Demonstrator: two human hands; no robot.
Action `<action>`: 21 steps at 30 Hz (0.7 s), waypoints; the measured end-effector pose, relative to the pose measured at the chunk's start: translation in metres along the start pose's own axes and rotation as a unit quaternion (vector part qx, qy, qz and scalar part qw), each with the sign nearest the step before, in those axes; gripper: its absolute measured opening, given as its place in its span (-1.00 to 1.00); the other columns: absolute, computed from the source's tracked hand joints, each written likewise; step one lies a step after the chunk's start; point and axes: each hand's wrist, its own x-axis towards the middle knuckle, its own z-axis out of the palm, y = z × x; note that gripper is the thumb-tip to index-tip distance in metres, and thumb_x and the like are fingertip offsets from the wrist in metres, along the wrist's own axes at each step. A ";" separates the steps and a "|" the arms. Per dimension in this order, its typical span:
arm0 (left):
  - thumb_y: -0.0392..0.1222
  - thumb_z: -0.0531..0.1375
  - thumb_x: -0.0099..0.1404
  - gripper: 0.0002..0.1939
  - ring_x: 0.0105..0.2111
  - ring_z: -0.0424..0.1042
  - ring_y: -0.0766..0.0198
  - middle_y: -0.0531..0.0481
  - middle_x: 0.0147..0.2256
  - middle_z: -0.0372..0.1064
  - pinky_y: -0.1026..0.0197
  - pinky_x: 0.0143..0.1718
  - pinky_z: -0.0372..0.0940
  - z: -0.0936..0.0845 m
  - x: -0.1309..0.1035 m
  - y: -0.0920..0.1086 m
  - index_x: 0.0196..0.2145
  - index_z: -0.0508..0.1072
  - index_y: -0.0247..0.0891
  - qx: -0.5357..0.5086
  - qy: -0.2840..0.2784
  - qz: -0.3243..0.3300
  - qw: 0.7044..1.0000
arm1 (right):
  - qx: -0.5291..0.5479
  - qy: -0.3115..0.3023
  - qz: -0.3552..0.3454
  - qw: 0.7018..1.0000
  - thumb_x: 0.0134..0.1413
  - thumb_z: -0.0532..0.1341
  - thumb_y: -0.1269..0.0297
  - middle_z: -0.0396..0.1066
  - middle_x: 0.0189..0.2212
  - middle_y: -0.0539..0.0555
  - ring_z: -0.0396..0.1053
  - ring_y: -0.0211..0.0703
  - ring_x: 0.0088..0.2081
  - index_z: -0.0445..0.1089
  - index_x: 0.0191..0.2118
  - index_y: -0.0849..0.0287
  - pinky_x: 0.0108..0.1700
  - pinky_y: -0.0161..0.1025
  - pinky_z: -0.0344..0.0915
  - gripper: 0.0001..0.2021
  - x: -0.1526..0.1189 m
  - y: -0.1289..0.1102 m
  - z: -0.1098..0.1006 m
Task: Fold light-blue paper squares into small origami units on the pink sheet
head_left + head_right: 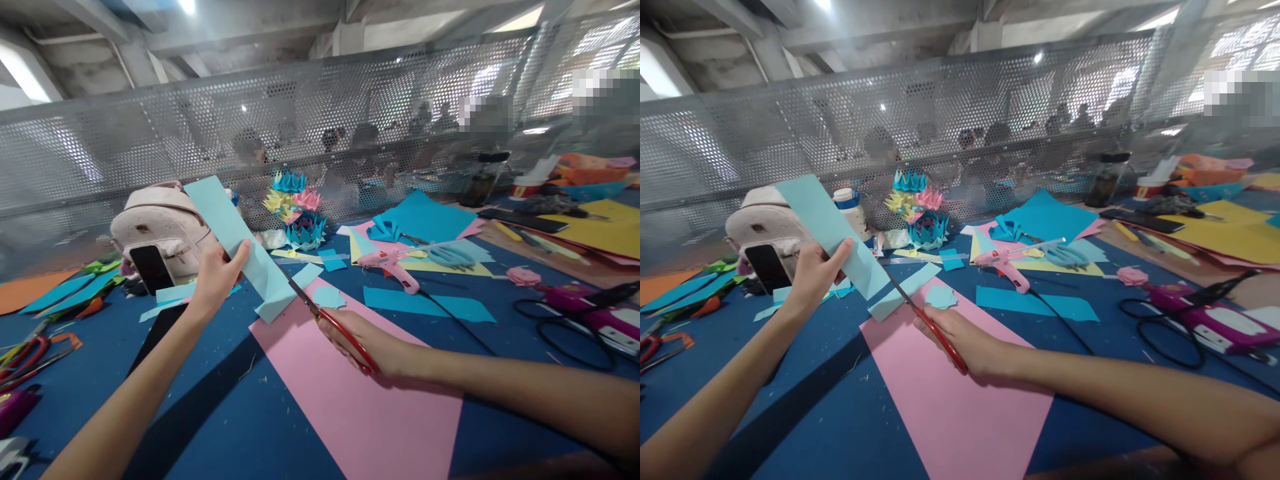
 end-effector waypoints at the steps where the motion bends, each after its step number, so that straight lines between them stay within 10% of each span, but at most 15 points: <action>1: -0.05 0.16 0.23 -0.60 -0.82 0.10 0.42 0.15 -0.82 0.08 0.37 -0.79 -0.04 0.000 0.000 0.000 -0.68 0.21 -0.24 -0.001 0.000 -0.002 1.000 | 0.005 -0.012 -0.006 1.000 -0.11 0.21 0.42 0.04 -0.62 -0.13 -0.13 -0.38 -0.62 0.04 -0.47 0.11 -0.65 -0.38 -0.13 -0.75 0.000 0.001 0.000; 21: -0.07 0.17 0.24 -0.64 -0.81 0.09 0.43 0.18 -0.79 0.09 0.37 -0.79 -0.04 0.004 -0.001 -0.006 -0.63 0.25 -0.25 -0.060 -0.013 -0.014 0.998 | 0.097 0.003 0.047 0.994 0.07 0.23 0.14 -0.10 -0.60 -0.16 -0.21 -0.41 -0.59 0.00 -0.48 0.12 -0.64 -0.41 -0.20 -0.64 0.003 0.001 0.003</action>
